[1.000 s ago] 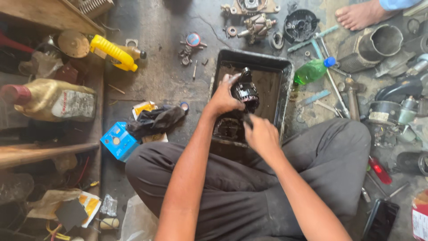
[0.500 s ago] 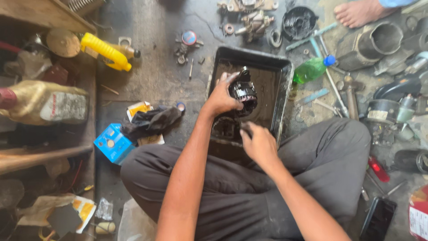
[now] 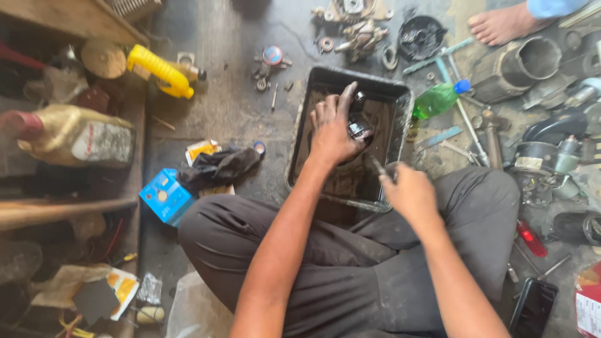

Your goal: The person scrubs a disassembled engine part with a brush in a tray of dark liquid, then pours a green liquid from a plastic bottle over the part to rinse it. The person rotates the part to cover all surfaces and places it on the floor.

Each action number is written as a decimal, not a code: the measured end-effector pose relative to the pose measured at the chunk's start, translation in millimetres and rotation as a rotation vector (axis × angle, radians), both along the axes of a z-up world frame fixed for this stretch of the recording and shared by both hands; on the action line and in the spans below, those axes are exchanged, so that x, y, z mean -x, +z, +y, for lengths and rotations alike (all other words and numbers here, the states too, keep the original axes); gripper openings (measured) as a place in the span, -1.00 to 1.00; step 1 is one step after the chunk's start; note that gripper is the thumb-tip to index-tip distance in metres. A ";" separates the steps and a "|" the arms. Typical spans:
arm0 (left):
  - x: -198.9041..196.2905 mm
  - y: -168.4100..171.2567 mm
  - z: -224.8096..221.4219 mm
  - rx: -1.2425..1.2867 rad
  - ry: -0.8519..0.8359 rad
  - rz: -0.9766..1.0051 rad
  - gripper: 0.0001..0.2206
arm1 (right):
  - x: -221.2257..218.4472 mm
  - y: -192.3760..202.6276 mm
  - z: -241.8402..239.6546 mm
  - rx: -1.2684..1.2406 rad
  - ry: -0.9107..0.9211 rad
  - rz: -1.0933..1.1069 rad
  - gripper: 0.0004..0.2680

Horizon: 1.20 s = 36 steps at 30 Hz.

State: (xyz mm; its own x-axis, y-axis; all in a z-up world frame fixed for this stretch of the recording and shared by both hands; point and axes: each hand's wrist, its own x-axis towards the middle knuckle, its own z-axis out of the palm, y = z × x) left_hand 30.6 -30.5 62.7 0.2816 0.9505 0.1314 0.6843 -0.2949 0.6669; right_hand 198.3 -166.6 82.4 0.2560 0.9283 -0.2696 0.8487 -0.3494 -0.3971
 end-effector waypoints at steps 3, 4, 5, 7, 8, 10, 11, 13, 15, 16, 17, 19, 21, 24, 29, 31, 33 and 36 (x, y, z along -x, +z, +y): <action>7.5 12.9 -0.1 -0.041 -0.103 0.117 0.13 | 18.7 -17.1 10.1 -0.031 0.091 -0.140 -0.83; 13.1 16.0 0.1 -0.016 -0.068 0.111 0.12 | 23.2 -22.4 12.6 -0.056 0.129 -0.170 -0.85; 18.8 19.2 1.0 0.009 -0.034 0.104 0.11 | 26.5 -27.1 14.4 -0.115 0.118 -0.175 -0.85; 27.7 25.9 1.6 0.092 0.028 0.117 0.09 | 33.5 -36.1 14.8 -0.230 0.100 -0.181 -0.86; 30.5 29.0 -0.4 0.157 0.053 0.133 0.09 | 36.7 -40.1 11.8 -0.251 0.138 -0.152 -0.88; 32.4 35.2 -5.2 0.128 0.094 0.212 0.07 | 41.0 -46.4 6.2 -0.293 0.212 -0.095 -0.90; 30.8 38.1 -8.2 0.035 0.107 0.275 0.07 | 42.8 -48.5 4.0 -0.295 0.245 -0.102 -0.90; 24.4 42.4 -6.9 -0.075 0.063 0.372 -0.02 | 41.8 -49.1 3.3 -0.305 0.295 -0.128 -0.91; 17.1 40.7 -11.5 -0.090 -0.040 0.447 -0.19 | 37.6 -43.3 -3.2 -0.282 0.255 -0.139 -0.91; 16.9 39.4 -11.1 -0.032 -0.047 0.400 -0.20 | 38.7 -38.2 -1.8 -0.274 0.239 -0.143 -0.91; 17.0 37.6 -11.3 0.026 -0.055 0.354 -0.21 | 39.5 -30.5 -1.2 -0.254 0.258 -0.134 -0.91; 14.7 33.3 -10.1 0.063 -0.044 0.223 -0.23 | 36.4 -7.9 -1.9 -0.220 0.298 -0.121 -0.91; 12.7 24.7 -9.4 0.033 0.000 0.052 -0.26 | 27.4 15.7 -6.2 -0.061 0.160 -0.147 -0.88; 15.0 8.7 -9.3 -0.078 0.011 -0.122 -0.21 | 20.6 33.5 -22.0 -0.134 0.069 -0.090 -0.85; 10.5 8.9 -1.7 0.081 -0.026 -0.116 -0.11 | 23.5 9.0 1.5 -0.291 0.103 -0.129 -0.82; 18.2 11.7 6.8 0.084 -0.041 -0.065 -0.10 | 33.6 -10.6 26.8 -0.376 0.132 -0.102 -0.85; 21.5 7.2 5.8 0.072 -0.078 -0.005 -0.12 | 39.6 -26.6 34.5 -0.316 0.149 -0.164 -0.85; 21.7 1.7 5.6 0.081 -0.055 -0.003 -0.17 | 44.6 -30.7 21.4 -0.296 0.178 -0.165 -0.86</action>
State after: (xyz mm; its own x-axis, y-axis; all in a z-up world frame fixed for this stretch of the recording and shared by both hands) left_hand 8.9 -25.0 64.4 0.3333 0.9412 0.0559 0.6662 -0.2770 0.6924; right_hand 153.7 -145.2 51.7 0.1012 0.9937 0.0486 0.9466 -0.0811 -0.3121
